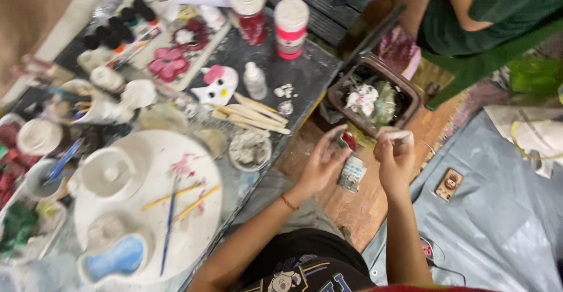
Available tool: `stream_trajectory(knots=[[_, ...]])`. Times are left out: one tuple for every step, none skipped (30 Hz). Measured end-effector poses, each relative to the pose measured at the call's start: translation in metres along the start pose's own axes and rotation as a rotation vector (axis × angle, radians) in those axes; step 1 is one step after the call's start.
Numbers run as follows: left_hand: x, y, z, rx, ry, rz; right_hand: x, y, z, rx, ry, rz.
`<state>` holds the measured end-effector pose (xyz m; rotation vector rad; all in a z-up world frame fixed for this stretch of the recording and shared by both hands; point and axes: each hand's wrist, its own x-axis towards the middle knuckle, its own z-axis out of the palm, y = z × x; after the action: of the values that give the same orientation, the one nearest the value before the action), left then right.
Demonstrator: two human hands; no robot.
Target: The person is shaping a small red and green clay object by hand, smoothing its surface and adding white clay details. They then dip the object into a container of white powder, likely to dry or texture it.
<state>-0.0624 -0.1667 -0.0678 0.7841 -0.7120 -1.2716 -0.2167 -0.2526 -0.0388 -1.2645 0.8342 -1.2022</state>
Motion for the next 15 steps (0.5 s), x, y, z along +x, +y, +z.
stream_trajectory(knots=[[0.016, -0.021, -0.002, -0.044, 0.013, -0.001, 0.009, 0.009, -0.014, -0.077, 0.033, 0.002], [0.034, -0.041, -0.005, -0.087, 0.031, 0.000, 0.019, 0.017, -0.027, -0.154, 0.062, 0.006], [0.050, -0.060, -0.008, -0.130, 0.050, 0.000, 0.029, 0.023, -0.039, -0.230, 0.089, 0.012], [0.063, -0.078, -0.013, -0.091, 0.080, -0.047, 0.040, 0.030, -0.047, -0.333, 0.116, 0.003], [0.077, -0.093, -0.017, -0.051, 0.109, -0.093, 0.051, 0.034, -0.053, -0.435, 0.142, -0.005], [0.087, -0.107, -0.019, -0.014, 0.138, -0.134, 0.061, 0.036, -0.060, -0.540, 0.162, -0.017], [0.093, -0.120, -0.021, -0.011, 0.137, -0.158, 0.065, 0.038, -0.065, -0.643, 0.176, -0.040], [0.102, -0.128, -0.021, -0.006, 0.133, -0.177, 0.071, 0.038, -0.067, -0.744, 0.190, -0.070], [0.111, -0.135, -0.019, -0.001, 0.128, -0.195, 0.077, 0.036, -0.068, -0.846, 0.203, -0.100], [0.118, -0.140, -0.017, -0.004, 0.138, -0.229, 0.082, 0.035, -0.068, -0.853, 0.207, -0.069], [0.124, -0.142, -0.015, -0.007, 0.148, -0.263, 0.087, 0.034, -0.069, -0.860, 0.210, -0.039], [0.129, -0.143, -0.013, -0.007, 0.159, -0.297, 0.090, 0.034, -0.068, -0.864, 0.215, -0.009], [0.132, -0.143, -0.011, -0.006, 0.132, -0.275, 0.092, 0.034, -0.066, -0.867, 0.235, -0.016], [0.134, -0.142, -0.008, -0.007, 0.109, -0.250, 0.094, 0.035, -0.065, -0.871, 0.249, -0.025], [0.135, -0.140, -0.006, -0.008, 0.086, -0.225, 0.096, 0.035, -0.064, -0.875, 0.264, -0.033]])
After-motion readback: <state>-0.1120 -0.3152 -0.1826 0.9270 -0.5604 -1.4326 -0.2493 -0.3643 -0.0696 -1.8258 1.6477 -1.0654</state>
